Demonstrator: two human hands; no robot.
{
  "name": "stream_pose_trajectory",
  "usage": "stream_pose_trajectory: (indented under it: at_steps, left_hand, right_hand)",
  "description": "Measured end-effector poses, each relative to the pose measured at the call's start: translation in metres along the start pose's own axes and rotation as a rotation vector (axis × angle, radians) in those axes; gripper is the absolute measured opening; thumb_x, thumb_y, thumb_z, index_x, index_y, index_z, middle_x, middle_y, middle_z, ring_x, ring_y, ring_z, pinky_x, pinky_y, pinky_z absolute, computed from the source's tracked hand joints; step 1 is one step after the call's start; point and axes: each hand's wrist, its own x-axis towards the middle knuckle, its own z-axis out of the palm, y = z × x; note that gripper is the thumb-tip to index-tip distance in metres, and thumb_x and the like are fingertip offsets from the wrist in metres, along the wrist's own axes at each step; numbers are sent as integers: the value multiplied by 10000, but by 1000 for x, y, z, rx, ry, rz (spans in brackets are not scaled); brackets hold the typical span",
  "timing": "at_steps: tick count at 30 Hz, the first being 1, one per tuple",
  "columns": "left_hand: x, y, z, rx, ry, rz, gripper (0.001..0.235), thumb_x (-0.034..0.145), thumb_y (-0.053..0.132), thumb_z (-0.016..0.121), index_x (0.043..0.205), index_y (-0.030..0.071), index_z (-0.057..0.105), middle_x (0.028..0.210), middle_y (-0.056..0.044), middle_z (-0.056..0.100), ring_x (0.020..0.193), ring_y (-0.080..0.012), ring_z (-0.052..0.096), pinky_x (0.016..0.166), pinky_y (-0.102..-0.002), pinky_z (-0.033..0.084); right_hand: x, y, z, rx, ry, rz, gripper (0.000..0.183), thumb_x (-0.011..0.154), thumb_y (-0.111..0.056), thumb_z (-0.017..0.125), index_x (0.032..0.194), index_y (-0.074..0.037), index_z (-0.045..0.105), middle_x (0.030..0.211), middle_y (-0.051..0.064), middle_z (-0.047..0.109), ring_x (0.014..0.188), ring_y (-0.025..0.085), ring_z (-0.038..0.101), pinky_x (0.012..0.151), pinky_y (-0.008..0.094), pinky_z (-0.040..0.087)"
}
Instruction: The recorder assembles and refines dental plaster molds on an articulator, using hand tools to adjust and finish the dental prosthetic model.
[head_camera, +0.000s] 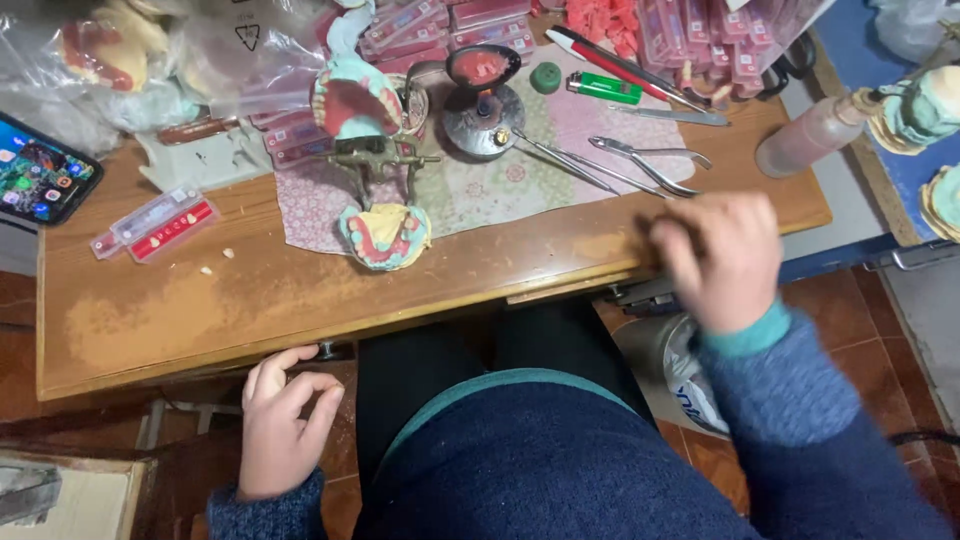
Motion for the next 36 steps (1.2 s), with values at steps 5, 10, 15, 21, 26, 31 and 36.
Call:
stream_pose_trajectory:
  at_steps: [5, 10, 15, 21, 26, 31, 36]
  left_hand:
    - [8, 30, -27, 128, -1, -33, 76, 840, 154, 744, 853, 81, 732, 1079, -89, 721, 1046, -288, 648, 965, -436, 446]
    - [12, 50, -38, 12, 94, -27, 75, 866, 138, 735, 889, 68, 723, 884, -57, 743, 856, -240, 695, 837, -370, 480]
    - [25, 61, -36, -58, 135, -41, 74, 877, 105, 743, 929, 53, 732, 833, -75, 734, 776, -231, 693, 776, -352, 503]
    - [46, 77, -33, -170, 192, -11, 77, 924, 50, 706, 987, 9, 720, 890, -66, 776, 805, -217, 720, 788, -334, 532]
    - [62, 103, -28, -417, 219, -56, 77, 949, 21, 713, 1020, -9, 719, 968, -87, 789, 884, -179, 779, 794, -302, 593]
    - [64, 120, -20, -296, 260, 169, 130, 879, 56, 786, 1002, 35, 747, 935, -77, 773, 864, -198, 760, 806, -320, 573]
    - [64, 132, -28, 6, 310, 517, 162, 911, 56, 771, 1062, 29, 719, 1032, -75, 775, 938, -220, 748, 788, -338, 537]
  right_hand:
    - [65, 20, 11, -308, -298, 31, 106, 914, -217, 767, 970, -129, 789, 886, 103, 656, 902, 329, 650, 761, 440, 532]
    - [71, 33, 29, -460, -411, -43, 162, 922, -240, 704, 842, -101, 728, 810, 122, 656, 789, 333, 670, 677, 458, 537]
    - [71, 39, 14, -452, -387, -103, 214, 950, -237, 689, 819, -68, 686, 798, 142, 654, 723, 334, 663, 676, 468, 534]
    - [53, 45, -29, 144, -139, 32, 260, 1078, -245, 582, 927, -35, 613, 918, 191, 660, 807, 334, 659, 736, 444, 542]
    - [27, -27, 1, 1083, -64, 271, 319, 1155, -251, 489, 914, -45, 530, 964, 237, 667, 881, 339, 660, 842, 456, 549]
    - [24, -115, 41, 1595, -253, 499, 180, 1087, -162, 533, 981, -29, 592, 1045, 207, 682, 971, 296, 663, 940, 430, 541]
    - [38, -158, 51, 1475, -521, 308, 133, 926, -31, 722, 1054, -1, 743, 1155, 95, 677, 1102, 188, 636, 1002, 333, 497]
